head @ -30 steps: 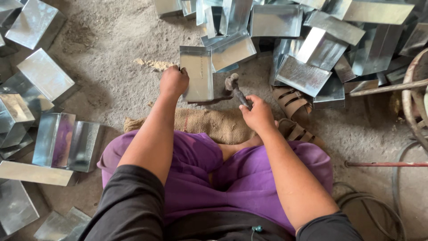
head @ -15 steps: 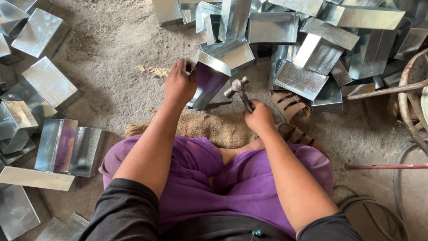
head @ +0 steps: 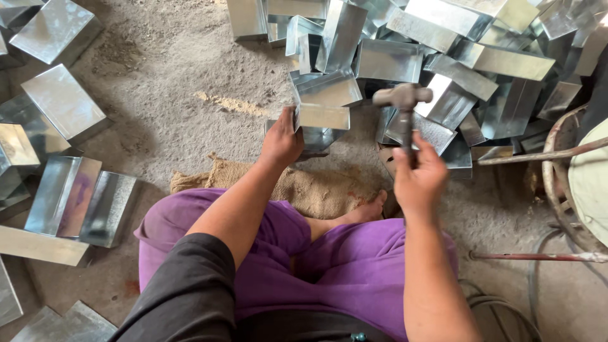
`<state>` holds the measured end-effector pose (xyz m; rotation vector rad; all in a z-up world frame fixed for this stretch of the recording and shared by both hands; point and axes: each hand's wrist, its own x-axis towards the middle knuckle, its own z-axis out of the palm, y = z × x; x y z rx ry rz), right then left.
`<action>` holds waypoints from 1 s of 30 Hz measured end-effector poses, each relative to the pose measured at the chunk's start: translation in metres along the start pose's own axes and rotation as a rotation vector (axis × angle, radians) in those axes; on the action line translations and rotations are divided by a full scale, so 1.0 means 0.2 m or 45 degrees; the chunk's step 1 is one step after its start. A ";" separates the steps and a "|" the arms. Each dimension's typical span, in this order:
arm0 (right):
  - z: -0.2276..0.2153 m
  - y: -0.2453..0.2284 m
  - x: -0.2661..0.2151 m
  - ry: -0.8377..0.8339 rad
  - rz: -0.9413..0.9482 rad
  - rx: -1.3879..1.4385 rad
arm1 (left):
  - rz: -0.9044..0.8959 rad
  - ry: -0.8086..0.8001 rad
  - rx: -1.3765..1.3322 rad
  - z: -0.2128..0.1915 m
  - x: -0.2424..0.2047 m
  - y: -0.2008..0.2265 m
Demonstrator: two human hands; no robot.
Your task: The person sits on the floor and repeatedly hammers small rectangular metal pieces using a hammer and a small metal block as an anvil. They pick up pieces from a pile, strike them, and place them back down.
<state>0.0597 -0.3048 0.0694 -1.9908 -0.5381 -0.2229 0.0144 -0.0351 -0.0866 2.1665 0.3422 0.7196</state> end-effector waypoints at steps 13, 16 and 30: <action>0.26 -0.47 0.13 -0.203 -0.716 -0.165 | -0.116 0.008 -0.055 -0.01 -0.03 0.01; 0.29 -0.43 0.15 -0.332 -0.626 -0.389 | -0.041 0.050 -0.039 0.00 -0.01 0.01; 0.08 0.18 -0.11 -0.081 0.866 0.592 | -0.230 -0.152 0.022 -0.02 0.02 0.02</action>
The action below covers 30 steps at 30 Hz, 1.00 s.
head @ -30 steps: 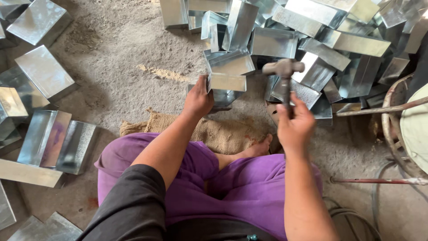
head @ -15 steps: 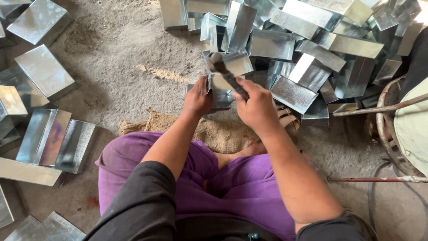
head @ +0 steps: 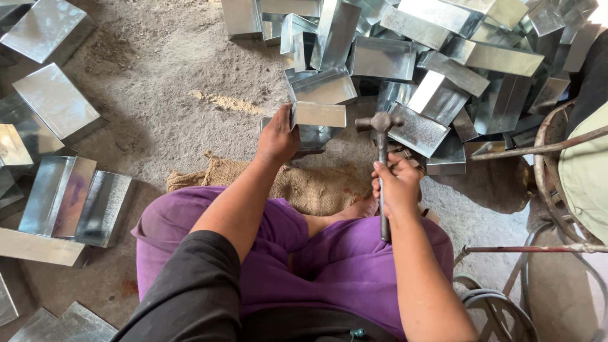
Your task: The person sits on the floor and repeatedly hammers small rectangular metal pieces using a hammer and a small metal block as an anvil. They pick up pieces from a pile, strike them, and place them back down.
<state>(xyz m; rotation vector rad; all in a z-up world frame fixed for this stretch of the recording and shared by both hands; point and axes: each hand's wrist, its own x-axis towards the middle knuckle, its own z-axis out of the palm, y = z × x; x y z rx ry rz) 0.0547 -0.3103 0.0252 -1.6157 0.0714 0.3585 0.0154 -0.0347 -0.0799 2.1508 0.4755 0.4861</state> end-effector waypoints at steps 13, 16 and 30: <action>0.09 0.12 0.07 -0.068 -0.014 -0.180 | -0.030 -0.409 0.782 -0.18 0.10 0.10; 0.11 0.09 0.00 -0.117 -0.469 -0.542 | -0.038 -0.402 0.822 -0.18 0.10 0.13; 0.24 -0.05 -0.14 -0.255 -0.700 -1.180 | -0.011 -0.503 1.034 -0.19 0.02 0.13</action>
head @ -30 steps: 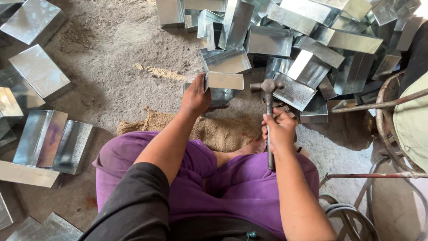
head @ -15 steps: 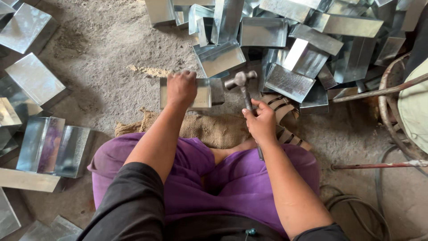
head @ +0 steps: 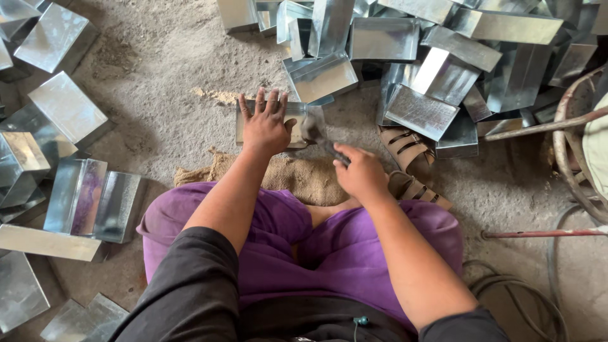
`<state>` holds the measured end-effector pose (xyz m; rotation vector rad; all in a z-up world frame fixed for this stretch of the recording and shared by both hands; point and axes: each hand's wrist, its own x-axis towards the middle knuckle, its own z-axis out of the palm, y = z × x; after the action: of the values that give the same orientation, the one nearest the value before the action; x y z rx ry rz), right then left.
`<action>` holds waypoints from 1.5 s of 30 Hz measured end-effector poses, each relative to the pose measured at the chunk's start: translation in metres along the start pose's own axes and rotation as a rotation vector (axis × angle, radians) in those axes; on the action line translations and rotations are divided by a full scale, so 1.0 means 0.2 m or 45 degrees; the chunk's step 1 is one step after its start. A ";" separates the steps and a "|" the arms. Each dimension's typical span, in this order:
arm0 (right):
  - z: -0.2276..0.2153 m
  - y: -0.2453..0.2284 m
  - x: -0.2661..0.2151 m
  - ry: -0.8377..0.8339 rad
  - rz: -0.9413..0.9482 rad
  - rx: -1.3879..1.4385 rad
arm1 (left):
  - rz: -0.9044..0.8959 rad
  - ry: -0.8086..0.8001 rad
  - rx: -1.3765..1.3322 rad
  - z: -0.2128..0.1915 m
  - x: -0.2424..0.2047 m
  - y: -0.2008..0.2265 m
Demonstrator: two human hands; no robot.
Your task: The person sits on the floor and repeatedly hammers small rectangular metal pieces using a hammer and a small metal block as an anvil. They pick up pieces from a pile, strike them, and place them back down.
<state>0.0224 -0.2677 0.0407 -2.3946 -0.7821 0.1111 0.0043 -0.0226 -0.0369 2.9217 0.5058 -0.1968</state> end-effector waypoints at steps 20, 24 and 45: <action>0.09 0.14 -0.03 0.276 -0.029 0.318 | -0.075 0.068 -0.045 0.01 0.00 -0.01; 0.10 0.19 0.01 0.055 0.424 0.385 | -0.095 0.018 -0.085 -0.02 0.01 -0.01; 0.29 0.56 -0.02 -0.520 0.540 -0.235 | -0.100 -0.184 -0.098 -0.11 -0.03 -0.01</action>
<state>0.0603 -0.3111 -0.0721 -2.7230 -0.4563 0.7471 0.0002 -0.0183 -0.0155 2.7891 0.5910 -0.3868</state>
